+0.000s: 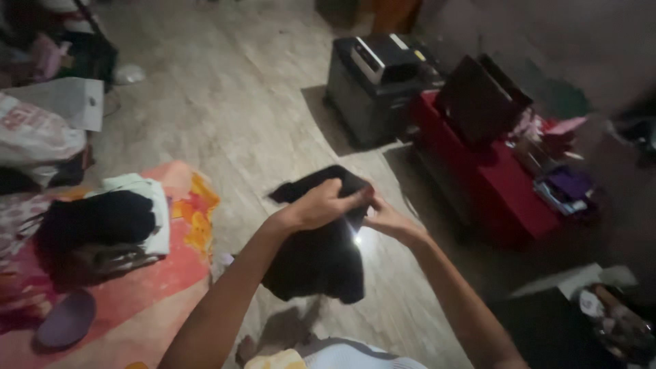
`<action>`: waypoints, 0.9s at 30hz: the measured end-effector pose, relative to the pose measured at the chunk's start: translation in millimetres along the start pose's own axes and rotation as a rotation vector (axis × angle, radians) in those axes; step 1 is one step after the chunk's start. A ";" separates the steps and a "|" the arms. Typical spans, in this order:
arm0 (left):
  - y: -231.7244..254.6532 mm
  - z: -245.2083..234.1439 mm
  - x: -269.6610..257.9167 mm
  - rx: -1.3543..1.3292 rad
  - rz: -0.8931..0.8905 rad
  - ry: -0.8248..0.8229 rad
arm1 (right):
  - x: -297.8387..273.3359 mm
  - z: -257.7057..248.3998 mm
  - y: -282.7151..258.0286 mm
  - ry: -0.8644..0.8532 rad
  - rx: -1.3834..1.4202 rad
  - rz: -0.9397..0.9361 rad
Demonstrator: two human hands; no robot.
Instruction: The person folds several pieces of clothing by hand on a bed, including a patterned cloth, a black garment, and a white shirt. Each item is smoothed, folded into a compact shape, and placed in a growing stack.
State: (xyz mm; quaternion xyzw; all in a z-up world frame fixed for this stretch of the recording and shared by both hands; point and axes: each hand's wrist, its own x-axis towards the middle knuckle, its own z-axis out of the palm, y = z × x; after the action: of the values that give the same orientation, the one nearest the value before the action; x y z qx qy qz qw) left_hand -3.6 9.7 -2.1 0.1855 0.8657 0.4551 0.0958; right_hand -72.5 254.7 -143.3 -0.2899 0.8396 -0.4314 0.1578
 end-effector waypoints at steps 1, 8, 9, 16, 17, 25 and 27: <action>2.2 6.9 7.3 0.060 0.037 -0.047 | -3.2 2.8 14.3 -0.065 0.221 0.046; -61.5 9.2 30.5 0.137 0.066 0.173 | -19.5 -20.9 20.8 0.212 0.699 0.095; -83.4 8.9 30.4 0.199 0.030 0.243 | -23.2 -27.1 13.3 0.211 0.761 0.093; -197.8 93.3 36.4 -0.312 -0.464 -0.054 | -55.9 -69.8 -38.4 0.223 1.037 -0.059; -197.2 109.5 37.9 -0.566 -0.545 -0.181 | -62.0 -74.9 -47.6 0.230 1.039 -0.081; -116.4 114.8 91.8 -0.919 -0.196 -0.319 | -116.4 -76.6 -96.4 0.438 0.695 0.393; -105.2 107.8 91.7 -0.923 -0.112 -0.232 | -126.2 -76.1 -87.2 0.447 0.702 0.330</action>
State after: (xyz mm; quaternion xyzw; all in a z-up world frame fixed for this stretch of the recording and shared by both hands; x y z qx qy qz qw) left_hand -75.8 73.8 -149.6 0.1263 0.5653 0.7625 0.2884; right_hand 17.6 341.5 -26.2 0.0195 0.6907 -0.7115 0.1279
